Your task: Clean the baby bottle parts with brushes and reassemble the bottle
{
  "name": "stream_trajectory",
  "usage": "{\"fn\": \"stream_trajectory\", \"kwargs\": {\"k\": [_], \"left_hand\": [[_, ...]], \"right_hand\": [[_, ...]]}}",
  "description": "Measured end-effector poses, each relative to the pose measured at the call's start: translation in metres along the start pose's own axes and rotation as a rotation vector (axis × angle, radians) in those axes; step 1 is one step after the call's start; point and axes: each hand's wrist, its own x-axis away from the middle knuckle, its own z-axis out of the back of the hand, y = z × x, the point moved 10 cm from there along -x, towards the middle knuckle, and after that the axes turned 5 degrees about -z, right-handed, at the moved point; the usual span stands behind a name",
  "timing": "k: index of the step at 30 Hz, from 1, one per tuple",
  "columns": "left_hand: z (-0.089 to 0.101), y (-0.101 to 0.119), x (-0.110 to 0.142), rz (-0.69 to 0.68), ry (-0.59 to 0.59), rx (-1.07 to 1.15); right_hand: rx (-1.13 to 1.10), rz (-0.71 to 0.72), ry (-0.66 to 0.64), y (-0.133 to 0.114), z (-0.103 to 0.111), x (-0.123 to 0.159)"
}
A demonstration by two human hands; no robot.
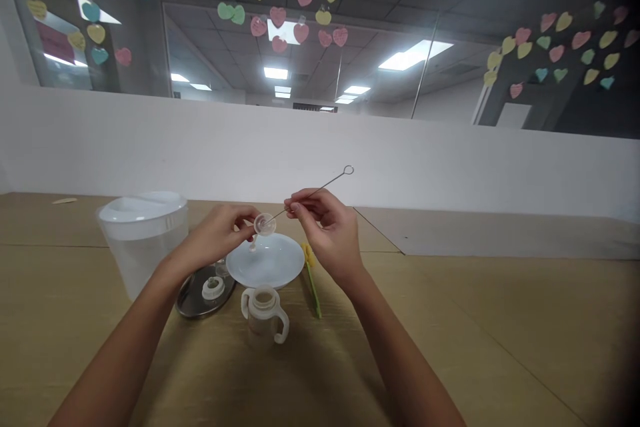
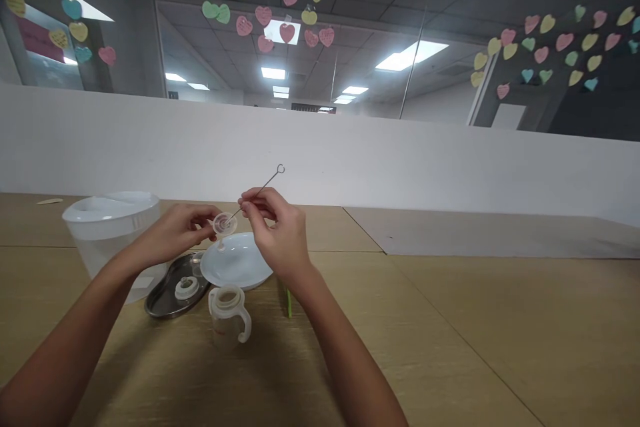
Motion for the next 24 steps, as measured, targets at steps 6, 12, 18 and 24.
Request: {"fn": "stream_trajectory", "kwargs": {"k": [6,12,18,24], "left_hand": [[-0.004,0.010,0.000,0.010,0.001,0.090],[-0.005,-0.002,0.001,0.104,0.061,0.165],[0.005,0.005,0.006,0.114,0.096,0.107],[-0.010,-0.001,0.000,0.101,0.016,0.173]], "right_hand": [[0.106,0.032,-0.005,-0.002,-0.004,-0.001],[0.099,-0.044,0.002,0.016,-0.005,-0.004],[0.074,-0.148,-0.026,0.035,-0.017,0.000],[0.086,-0.222,-0.040,0.040,-0.021,0.001]]}}
